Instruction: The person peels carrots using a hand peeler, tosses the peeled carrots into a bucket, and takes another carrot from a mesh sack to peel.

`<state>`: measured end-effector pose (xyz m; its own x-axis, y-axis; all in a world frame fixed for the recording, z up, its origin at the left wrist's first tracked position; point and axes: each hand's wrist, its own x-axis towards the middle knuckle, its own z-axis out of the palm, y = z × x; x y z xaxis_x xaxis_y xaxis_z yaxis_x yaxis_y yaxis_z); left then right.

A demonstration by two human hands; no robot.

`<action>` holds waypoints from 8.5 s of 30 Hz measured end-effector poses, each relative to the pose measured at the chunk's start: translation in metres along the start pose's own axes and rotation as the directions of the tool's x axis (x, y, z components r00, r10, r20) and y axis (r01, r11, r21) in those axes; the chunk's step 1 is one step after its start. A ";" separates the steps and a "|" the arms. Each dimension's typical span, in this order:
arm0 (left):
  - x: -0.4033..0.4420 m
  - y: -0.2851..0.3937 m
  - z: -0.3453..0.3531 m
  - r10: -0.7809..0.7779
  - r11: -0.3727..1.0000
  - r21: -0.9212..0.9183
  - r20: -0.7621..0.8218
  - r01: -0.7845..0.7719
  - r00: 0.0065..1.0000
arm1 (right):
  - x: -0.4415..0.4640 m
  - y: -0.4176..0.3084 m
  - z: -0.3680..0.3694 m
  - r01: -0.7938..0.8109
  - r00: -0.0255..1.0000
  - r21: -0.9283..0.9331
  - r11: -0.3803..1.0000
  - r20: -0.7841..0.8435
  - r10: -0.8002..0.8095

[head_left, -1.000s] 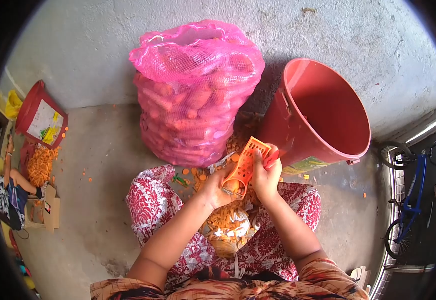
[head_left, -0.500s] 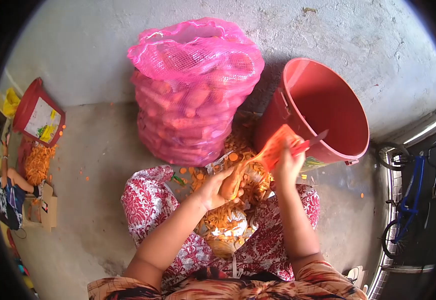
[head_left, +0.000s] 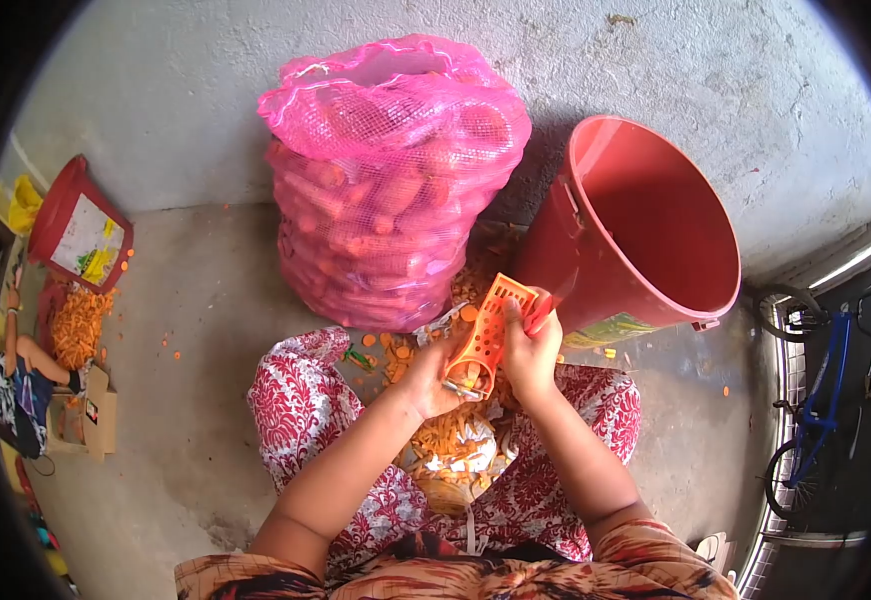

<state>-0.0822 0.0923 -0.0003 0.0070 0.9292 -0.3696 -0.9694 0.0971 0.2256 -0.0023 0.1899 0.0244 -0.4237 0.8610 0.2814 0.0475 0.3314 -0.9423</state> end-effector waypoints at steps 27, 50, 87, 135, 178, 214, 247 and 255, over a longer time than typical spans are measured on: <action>0.001 0.000 -0.016 -0.148 0.981 0.154 0.199 0.118 0.969 | 0.021 0.024 -0.015 0.029 0.994 -0.008 1.000 -0.108 -0.030; 0.004 -0.003 -0.011 -0.007 0.991 -0.130 0.008 0.008 1.000 | -0.002 -0.002 0.002 0.000 0.999 0.017 1.000 0.049 -0.001; 0.009 0.002 -0.023 0.051 0.996 0.069 0.039 -0.054 0.998 | 0.003 0.010 0.003 -0.080 0.994 0.226 0.971 0.090 0.061; 0.004 0.005 -0.033 -0.080 0.997 0.023 0.128 0.077 0.989 | 0.031 0.013 -0.028 -0.069 0.989 0.359 0.931 -0.096 0.111; 0.005 -0.001 -0.028 -0.081 0.997 -0.003 0.014 0.081 0.997 | -0.010 0.012 0.004 -0.016 0.998 0.021 1.000 0.061 0.015; -0.003 0.002 -0.028 -0.136 0.990 0.058 0.088 0.131 0.987 | 0.011 0.006 -0.016 -0.054 0.997 0.202 0.978 -0.036 0.062; -0.003 0.003 -0.019 0.012 0.998 0.069 -0.040 -0.009 0.999 | 0.004 0.007 -0.006 -0.026 1.000 0.112 0.993 0.012 0.025; -0.004 0.012 -0.018 0.198 0.961 0.214 -0.082 -0.177 0.977 | 0.026 0.022 -0.016 -0.267 0.958 0.387 0.883 0.008 0.286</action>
<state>-0.0980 0.0835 -0.0128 -0.2048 0.8977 -0.3901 -0.8799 0.0057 0.4751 0.0022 0.2256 0.0134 -0.4000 0.9165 -0.0014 -0.1950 -0.0866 -0.9770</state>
